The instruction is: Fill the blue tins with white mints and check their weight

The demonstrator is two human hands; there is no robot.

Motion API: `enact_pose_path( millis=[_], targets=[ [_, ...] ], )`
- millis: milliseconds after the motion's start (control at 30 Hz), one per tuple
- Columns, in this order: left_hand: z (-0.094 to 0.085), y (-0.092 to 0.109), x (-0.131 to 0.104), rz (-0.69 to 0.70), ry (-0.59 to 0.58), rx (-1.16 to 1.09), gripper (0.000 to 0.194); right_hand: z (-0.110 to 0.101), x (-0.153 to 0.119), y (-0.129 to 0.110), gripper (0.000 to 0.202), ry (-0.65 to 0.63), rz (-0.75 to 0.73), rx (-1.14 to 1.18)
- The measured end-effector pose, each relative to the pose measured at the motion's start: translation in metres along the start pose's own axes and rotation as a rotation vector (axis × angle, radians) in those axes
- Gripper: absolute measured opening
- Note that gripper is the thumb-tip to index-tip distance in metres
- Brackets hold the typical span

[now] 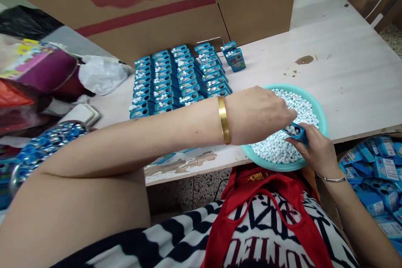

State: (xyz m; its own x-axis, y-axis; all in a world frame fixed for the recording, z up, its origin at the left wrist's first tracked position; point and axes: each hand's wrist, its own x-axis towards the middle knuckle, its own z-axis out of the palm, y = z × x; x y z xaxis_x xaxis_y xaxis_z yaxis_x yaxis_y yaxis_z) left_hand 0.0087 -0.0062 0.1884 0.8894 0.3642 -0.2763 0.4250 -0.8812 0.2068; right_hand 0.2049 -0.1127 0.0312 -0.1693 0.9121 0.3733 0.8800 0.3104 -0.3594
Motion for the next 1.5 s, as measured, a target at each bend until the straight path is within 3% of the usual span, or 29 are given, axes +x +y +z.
enact_pose_path(
  millis=[100, 167, 267, 367, 433, 500, 633, 800, 900, 1067, 1200, 1400, 1500],
  targets=[
    [-0.003, -0.003, -0.007, -0.058, -0.011, 0.069, 0.015, 0.003, -0.003, 0.004, 0.046, 0.019, 0.006, 0.031],
    [0.009, -0.021, -0.006, -0.13, 0.042, 0.094, 0.016, 0.003, -0.005, 0.008, 0.046, 0.05, 0.031, 0.077],
    [0.058, -0.061, 0.013, -0.202, 0.117, 0.107, 0.021, 0.0, -0.01, 0.015, 0.047, 0.142, 0.161, 0.164],
    [0.126, -0.084, 0.042, -0.188, 0.041, 0.1, 0.022, -0.005, -0.014, 0.02, 0.047, 0.225, 0.354, 0.27],
    [0.163, -0.081, 0.056, -0.116, 0.002, 0.031, 0.024, -0.008, -0.014, 0.022, 0.044, 0.273, 0.435, 0.345],
    [0.187, -0.068, 0.062, -0.027, -0.021, -0.082, 0.025, -0.01, -0.014, 0.023, 0.041, 0.338, 0.475, 0.405],
    [0.2, -0.048, 0.058, 0.109, -0.032, -0.4, 0.028, -0.009, -0.01, 0.024, 0.038, 0.423, 0.509, 0.482],
    [0.177, -0.06, 0.037, 0.199, -0.008, -0.729, 0.027, -0.003, -0.01, 0.03, 0.041, 0.433, 0.485, 0.503],
    [0.143, -0.07, 0.015, 0.214, 0.047, -0.726, 0.028, 0.001, -0.01, 0.031, 0.042, 0.383, 0.434, 0.356],
    [0.075, -0.067, -0.008, 0.202, 0.119, -0.542, 0.026, 0.009, -0.006, 0.023, 0.04, 0.251, 0.12, 0.152],
    [0.038, -0.043, -0.004, 0.099, 0.018, -0.208, 0.023, 0.02, -0.004, 0.013, 0.039, 0.177, 0.002, 0.088],
    [-0.002, 0.027, 0.005, -0.091, -0.18, 0.185, 0.026, 0.026, -0.003, 0.006, 0.039, 0.174, -0.05, 0.082],
    [-0.008, 0.032, 0.001, -0.118, -0.159, 0.219, 0.026, 0.023, -0.005, 0.008, 0.038, 0.175, -0.032, 0.076]
  ],
)
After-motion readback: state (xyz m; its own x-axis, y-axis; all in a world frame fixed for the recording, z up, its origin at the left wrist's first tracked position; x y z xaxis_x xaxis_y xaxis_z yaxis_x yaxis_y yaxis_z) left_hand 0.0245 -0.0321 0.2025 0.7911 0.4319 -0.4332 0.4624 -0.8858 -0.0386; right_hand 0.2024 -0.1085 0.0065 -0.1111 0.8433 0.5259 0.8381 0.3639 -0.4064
